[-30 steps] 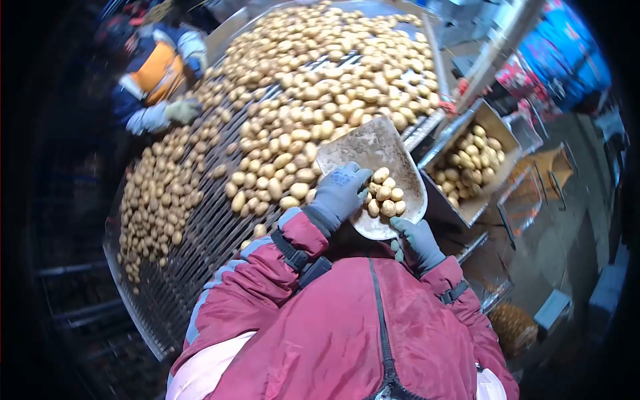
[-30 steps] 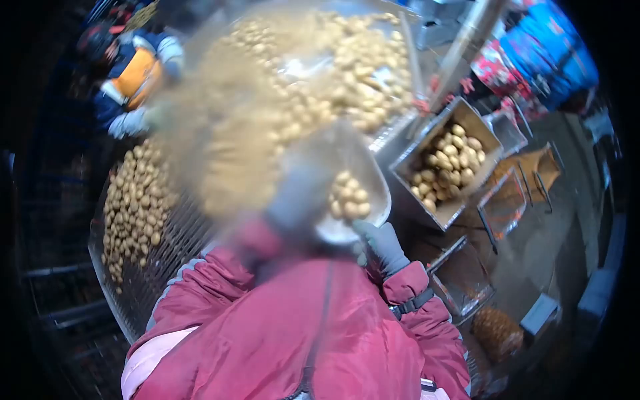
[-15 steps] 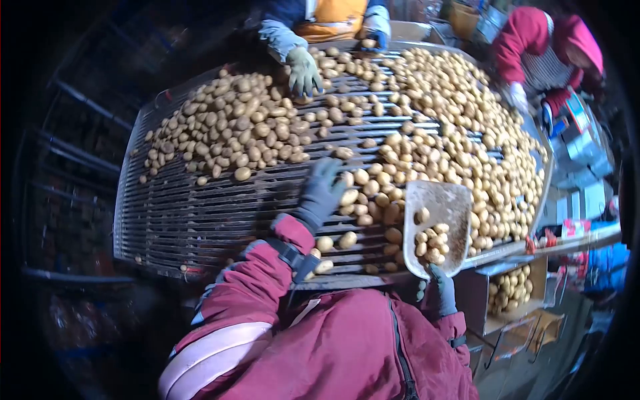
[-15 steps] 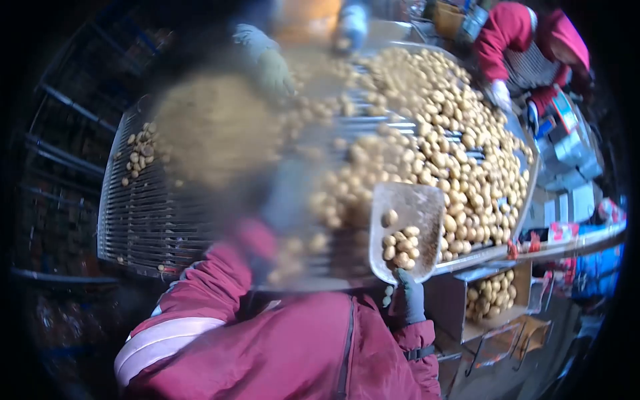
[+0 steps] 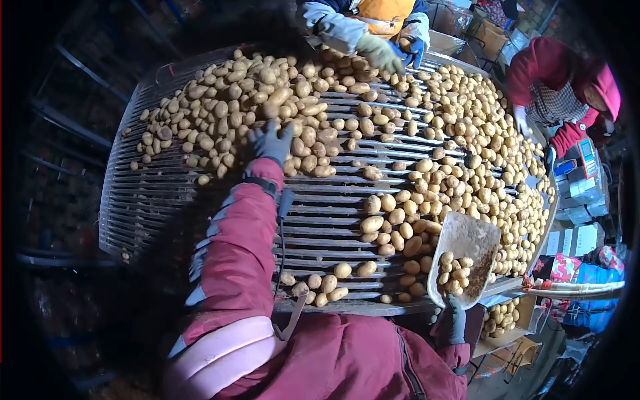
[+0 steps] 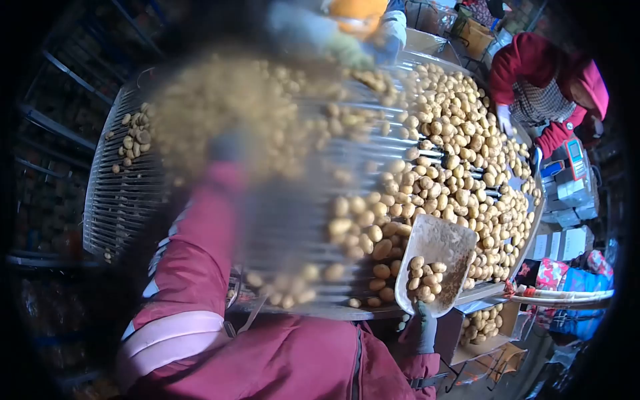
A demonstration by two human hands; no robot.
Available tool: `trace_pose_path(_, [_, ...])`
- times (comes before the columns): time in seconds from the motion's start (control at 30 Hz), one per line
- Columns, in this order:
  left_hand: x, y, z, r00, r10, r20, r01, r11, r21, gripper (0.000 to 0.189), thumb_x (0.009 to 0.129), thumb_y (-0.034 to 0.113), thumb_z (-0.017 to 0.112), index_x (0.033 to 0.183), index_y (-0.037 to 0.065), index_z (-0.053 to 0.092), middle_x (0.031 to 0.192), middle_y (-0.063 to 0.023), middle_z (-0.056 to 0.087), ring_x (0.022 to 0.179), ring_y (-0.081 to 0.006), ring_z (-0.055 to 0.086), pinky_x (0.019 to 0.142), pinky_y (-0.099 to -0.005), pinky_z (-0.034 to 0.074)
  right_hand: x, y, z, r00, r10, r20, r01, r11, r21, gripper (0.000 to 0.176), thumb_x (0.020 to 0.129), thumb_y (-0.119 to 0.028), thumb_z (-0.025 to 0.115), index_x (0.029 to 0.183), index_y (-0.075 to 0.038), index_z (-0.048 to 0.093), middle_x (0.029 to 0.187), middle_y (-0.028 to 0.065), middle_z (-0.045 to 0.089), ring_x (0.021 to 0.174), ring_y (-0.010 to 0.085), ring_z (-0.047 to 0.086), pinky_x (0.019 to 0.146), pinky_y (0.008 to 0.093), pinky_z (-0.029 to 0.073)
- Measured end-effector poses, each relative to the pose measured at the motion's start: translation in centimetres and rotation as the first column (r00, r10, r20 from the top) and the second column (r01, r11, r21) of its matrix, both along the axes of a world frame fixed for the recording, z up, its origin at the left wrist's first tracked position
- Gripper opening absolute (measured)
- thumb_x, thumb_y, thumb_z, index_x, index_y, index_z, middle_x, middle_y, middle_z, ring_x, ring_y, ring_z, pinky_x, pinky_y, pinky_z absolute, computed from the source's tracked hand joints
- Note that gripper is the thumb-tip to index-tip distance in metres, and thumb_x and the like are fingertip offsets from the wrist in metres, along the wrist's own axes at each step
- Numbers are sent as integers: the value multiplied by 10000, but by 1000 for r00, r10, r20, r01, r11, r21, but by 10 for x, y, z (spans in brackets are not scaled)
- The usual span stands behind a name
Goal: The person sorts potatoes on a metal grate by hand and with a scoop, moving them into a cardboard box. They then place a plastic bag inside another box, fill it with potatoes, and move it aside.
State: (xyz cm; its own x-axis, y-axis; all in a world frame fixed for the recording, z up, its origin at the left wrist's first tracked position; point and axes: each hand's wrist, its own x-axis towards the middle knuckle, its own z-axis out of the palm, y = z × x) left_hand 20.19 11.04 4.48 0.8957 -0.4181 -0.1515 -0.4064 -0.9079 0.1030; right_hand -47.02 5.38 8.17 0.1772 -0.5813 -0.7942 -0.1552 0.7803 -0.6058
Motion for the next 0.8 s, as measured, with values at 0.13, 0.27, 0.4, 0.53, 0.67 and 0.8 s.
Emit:
trace_pose_path(0.13, [-107,-51,60,969,-237,-61,218,949,-226,778,846,719,620,1463,250,548,1532,-165,334,1393,-414,386,1142,-600,358,8,-1,-12,988,-149,35,148,989,21,315,972,-410,621,1040,-104,653,619,17,587,419,188,528,373,315,436])
trace_pose_path(0.27, [-188,-89,-12,715,-698,25,696,710,-109,771,840,747,603,1469,303,570,1642,-44,339,1524,-411,242,1233,-685,90,28,-13,16,997,-3,77,0,999,34,294,997,-396,603,1072,-116,650,630,6,587,462,150,545,396,276,446])
trace_pose_path(0.4, [-266,-37,-1,543,-822,173,820,475,-318,579,901,517,618,1373,183,647,1521,-81,509,1453,-363,365,1212,-591,242,3,-31,-48,992,41,121,-35,998,-49,297,989,-373,618,1131,-112,639,721,-15,599,554,118,555,429,260,445])
trace_pose_path(0.53, [-235,5,-6,685,-682,258,701,518,-490,580,822,473,730,1316,176,667,1457,-118,521,1423,-380,365,1167,-582,282,56,-29,-2,979,-99,180,88,994,69,209,996,-272,617,1028,-66,624,643,19,575,453,164,544,363,303,430])
trace_pose_path(0.67, [-84,61,-38,848,-234,475,351,920,-172,527,887,407,720,1307,95,660,1457,-209,497,1396,-449,353,1182,-541,295,49,-35,9,990,43,135,-64,985,157,293,959,-297,643,1164,-95,591,854,-11,655,571,120,568,444,262,442])
trace_pose_path(0.8, [-71,64,-22,950,-108,294,164,971,-172,575,901,425,714,1360,86,641,1452,-206,521,1427,-437,329,1180,-512,323,37,-40,-5,985,103,140,-121,985,127,252,958,-276,643,1110,-77,609,840,16,666,571,135,590,438,279,450])
